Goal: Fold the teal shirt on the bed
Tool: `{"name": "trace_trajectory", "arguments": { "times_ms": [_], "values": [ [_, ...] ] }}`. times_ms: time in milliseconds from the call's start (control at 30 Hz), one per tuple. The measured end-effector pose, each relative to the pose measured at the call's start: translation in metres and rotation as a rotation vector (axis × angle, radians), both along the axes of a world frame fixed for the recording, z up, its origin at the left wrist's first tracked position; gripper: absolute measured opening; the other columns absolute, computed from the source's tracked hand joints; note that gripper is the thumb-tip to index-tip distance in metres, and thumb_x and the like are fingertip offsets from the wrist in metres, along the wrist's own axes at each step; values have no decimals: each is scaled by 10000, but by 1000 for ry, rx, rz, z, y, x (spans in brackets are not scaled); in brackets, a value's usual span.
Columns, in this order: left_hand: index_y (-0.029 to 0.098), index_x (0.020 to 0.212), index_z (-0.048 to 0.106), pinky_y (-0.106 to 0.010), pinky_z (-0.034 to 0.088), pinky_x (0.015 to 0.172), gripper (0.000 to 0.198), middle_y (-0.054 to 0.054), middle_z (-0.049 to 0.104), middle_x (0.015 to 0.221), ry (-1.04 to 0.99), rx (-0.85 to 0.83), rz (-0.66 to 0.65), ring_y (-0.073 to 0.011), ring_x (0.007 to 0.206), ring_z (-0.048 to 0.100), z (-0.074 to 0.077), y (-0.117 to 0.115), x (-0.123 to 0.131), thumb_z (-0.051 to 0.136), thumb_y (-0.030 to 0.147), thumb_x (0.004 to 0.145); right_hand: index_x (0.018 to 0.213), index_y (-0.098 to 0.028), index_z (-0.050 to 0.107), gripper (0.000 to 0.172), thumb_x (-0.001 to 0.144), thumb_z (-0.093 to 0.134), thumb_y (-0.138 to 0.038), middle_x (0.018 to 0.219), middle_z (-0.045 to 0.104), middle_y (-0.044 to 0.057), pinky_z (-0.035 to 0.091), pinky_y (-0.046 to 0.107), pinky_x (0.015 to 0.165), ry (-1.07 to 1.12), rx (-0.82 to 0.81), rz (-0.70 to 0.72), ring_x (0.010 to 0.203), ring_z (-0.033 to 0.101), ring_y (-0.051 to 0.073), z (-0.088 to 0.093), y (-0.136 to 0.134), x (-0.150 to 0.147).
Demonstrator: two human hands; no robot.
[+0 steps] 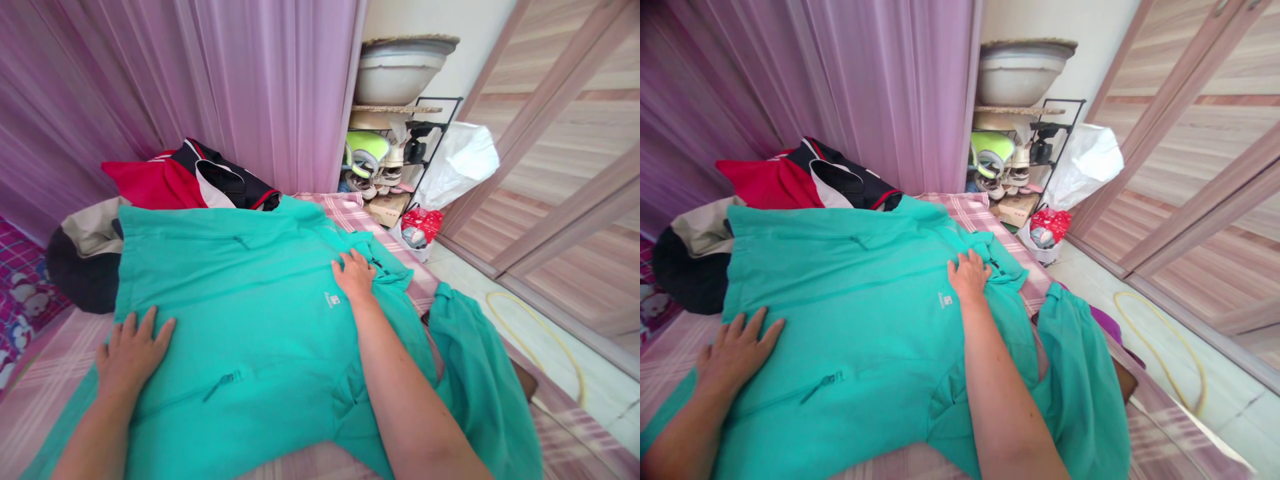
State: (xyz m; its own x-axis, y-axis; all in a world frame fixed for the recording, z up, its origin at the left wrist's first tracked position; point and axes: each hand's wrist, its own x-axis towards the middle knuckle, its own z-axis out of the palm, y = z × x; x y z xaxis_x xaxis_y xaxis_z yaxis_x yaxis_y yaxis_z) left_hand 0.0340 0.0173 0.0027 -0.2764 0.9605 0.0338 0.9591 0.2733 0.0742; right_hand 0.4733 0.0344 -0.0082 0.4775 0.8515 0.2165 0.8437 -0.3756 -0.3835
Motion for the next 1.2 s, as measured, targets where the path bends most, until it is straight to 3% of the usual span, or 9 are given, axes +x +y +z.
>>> {"name": "trace_trajectory", "arguments": {
  "times_ms": [167, 300, 500, 700, 933, 1000, 1100, 1200],
  "values": [
    [147, 1544, 355, -601, 217, 1167, 911, -184, 289, 1634, -4, 3, -3, -380, 1493, 268, 0, 1, 0, 81, 694, 869, 1369, -215, 601, 514, 977, 402, -482, 1574, 388, 168, 307, 629, 1090, -27, -43, -7, 1431, 344, 336, 6, 8, 1],
    [145, 1548, 348, -596, 221, 1176, 884, -199, 297, 1626, 2, -15, 12, -374, 1497, 265, 2, 1, 2, 110, 672, 879, 1362, -237, 606, 463, 963, 445, -409, 1594, 366, 143, 283, 630, 1104, 8, 54, 36, 1441, 326, 325, 3, 10, 2],
    [124, 1529, 375, -583, 236, 1151, 994, -204, 295, 1625, 25, -33, -4, -385, 1490, 271, 1, 4, -2, 10, 729, 829, 1291, -239, 664, 401, 941, 489, -329, 1565, 427, 119, 212, 575, 1156, -38, 126, 94, 1433, 353, 292, 2, 4, -6],
    [115, 1547, 341, -607, 227, 1162, 918, -227, 278, 1622, 25, -35, -5, -393, 1492, 259, 6, 1, 4, 44, 664, 874, 1209, -260, 711, 356, 972, 449, -301, 1444, 582, 71, 312, 454, 1130, -31, 60, 259, 1321, 507, 229, 8, 2, -17],
    [136, 1542, 358, -607, 234, 1165, 990, -206, 306, 1619, 8, -11, 1, -373, 1497, 266, 1, 3, -1, 22, 722, 819, 1170, -274, 727, 360, 980, 420, -281, 1419, 609, 38, 314, 419, 1144, -8, 106, 282, 1281, 547, 204, 10, 2, -22],
    [161, 1542, 363, -618, 236, 1150, 1033, -166, 319, 1625, -12, 10, -11, -395, 1492, 266, -4, 6, -6, 38, 772, 774, 1271, -251, 678, 404, 988, 392, -281, 1454, 576, 56, 262, 422, 1177, -34, 169, 274, 1319, 511, 204, 10, 1, -21],
    [262, 1510, 408, -640, 258, 1087, 1051, -54, 371, 1616, -49, 72, -34, -426, 1463, 276, -12, 10, -14, 69, 850, 707, 1514, -149, 434, 553, 992, 388, -324, 1572, 416, 138, 205, 486, 1196, -75, 219, 126, 1438, 363, 260, 9, 2, -20],
    [321, 1472, 442, -650, 269, 1066, 1045, -1, 316, 1638, -61, 115, -36, -420, 1448, 298, -16, 12, -18, 55, 878, 677, 1539, -35, 350, 662, 1005, 365, -427, 1595, 336, 222, 209, 544, 1184, -37, 26, 13, 1470, 292, 332, 6, 3, -18]
  ]
}}
